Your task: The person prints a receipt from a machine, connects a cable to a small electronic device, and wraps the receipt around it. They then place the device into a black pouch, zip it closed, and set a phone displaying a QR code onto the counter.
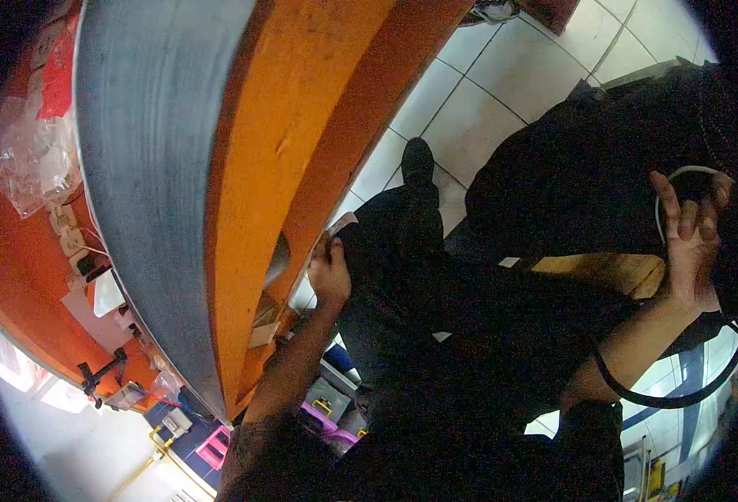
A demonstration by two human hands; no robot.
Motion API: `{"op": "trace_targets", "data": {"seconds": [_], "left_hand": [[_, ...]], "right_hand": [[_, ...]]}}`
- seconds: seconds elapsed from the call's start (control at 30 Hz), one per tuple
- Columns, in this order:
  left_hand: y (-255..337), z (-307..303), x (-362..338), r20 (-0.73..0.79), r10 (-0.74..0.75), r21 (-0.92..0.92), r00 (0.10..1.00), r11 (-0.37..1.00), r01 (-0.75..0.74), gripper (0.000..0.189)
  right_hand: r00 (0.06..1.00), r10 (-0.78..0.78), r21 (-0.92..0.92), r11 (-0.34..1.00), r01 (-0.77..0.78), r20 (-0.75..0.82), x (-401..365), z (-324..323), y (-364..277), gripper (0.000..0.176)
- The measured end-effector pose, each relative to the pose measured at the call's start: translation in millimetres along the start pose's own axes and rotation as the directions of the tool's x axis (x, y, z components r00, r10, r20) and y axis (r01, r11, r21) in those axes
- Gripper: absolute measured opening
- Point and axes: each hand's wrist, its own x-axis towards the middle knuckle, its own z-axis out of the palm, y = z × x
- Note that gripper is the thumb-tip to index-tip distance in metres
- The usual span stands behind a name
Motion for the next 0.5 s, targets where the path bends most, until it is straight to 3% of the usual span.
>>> {"op": "trace_targets", "data": {"seconds": [0.07, 0.23, 0.5], "left_hand": [[0.4, -0.1, 0.1, -0.011, 0.032, 0.001, 0.999, 0.999, -0.032, 0.042], [3.2, -1.5, -0.6, 0.007, -0.063, 0.093, 0.998, 0.994, 0.062, 0.043], [2.1, -2.1, 0.1, 0.011, -0.035, 0.09, 0.999, 0.995, 0.034, 0.044]], "right_hand": [[0.993, 0.011, -0.01, 1.0, -0.009, 0.12, 4.7, -7.3, -3.5, 0.069], [0.998, -0.007, -0.032, 0.999, 0.009, 0.07, 2.1, -0.7, -3.8, 0.072], [1.0, -0.023, -0.041, 0.999, 0.024, 0.02, -1.3, 15.6, 0.6, 0.078]]}}
